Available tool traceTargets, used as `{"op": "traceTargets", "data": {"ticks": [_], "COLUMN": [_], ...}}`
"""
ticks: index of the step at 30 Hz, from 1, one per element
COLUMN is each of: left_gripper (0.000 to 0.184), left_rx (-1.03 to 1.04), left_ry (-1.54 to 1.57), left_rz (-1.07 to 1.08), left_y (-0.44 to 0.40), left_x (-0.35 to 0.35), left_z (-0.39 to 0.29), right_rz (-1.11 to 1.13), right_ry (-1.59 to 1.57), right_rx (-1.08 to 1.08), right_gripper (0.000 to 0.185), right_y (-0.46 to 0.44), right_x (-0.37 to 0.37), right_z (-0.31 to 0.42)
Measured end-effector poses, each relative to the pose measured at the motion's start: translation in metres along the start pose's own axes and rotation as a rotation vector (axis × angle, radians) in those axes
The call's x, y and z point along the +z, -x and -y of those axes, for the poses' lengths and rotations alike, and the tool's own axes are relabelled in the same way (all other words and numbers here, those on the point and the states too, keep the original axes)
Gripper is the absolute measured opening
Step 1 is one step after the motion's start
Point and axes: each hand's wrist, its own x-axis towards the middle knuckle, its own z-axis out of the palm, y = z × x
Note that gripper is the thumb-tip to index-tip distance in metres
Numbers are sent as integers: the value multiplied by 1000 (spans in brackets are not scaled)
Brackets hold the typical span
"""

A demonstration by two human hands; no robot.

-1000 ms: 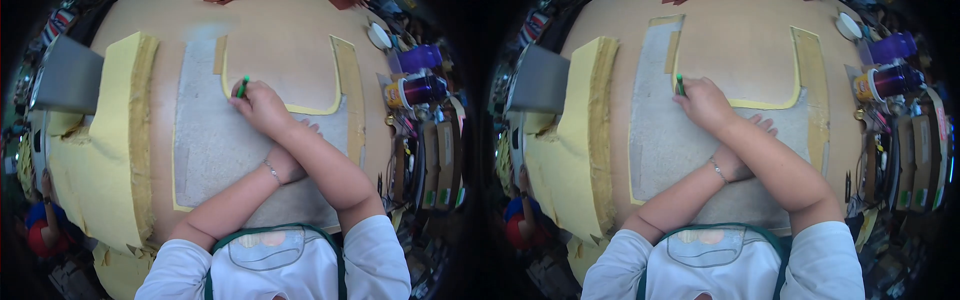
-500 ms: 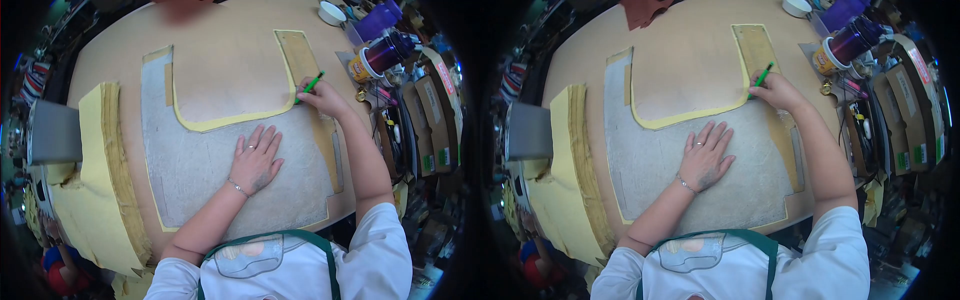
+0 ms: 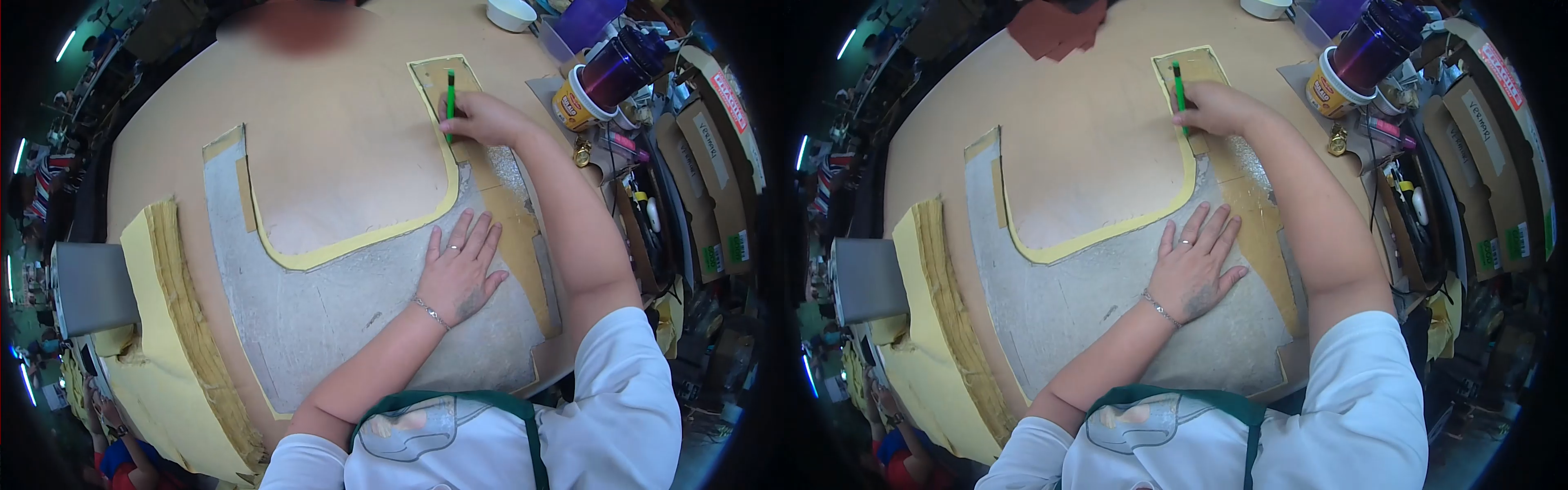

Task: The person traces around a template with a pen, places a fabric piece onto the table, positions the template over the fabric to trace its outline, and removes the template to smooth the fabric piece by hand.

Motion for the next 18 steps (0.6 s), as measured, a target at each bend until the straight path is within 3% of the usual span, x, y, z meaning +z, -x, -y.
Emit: {"op": "traceTargets", "data": {"ticks": [10, 13, 16, 18], "left_gripper": [57, 51, 39, 31], "left_rx": [-25, -19, -44, -130], "left_ry": [0, 23, 175, 150], "left_rz": [-14, -55, 72, 85], "left_y": [-4, -8, -25, -58], "left_x": [-1, -7, -17, -24], "left_z": [-2, -2, 15, 39], "right_rz": [-279, -477, -827, -816], "right_ry": [-14, -297, -854, -800], "right_rx": [57, 25, -104, -75], "right_gripper": [12, 15, 19, 25], "right_y": [-96, -111, -116, -118], "right_x": [-14, -1, 11, 11], "right_z": [-17, -36, -57, -65]}}
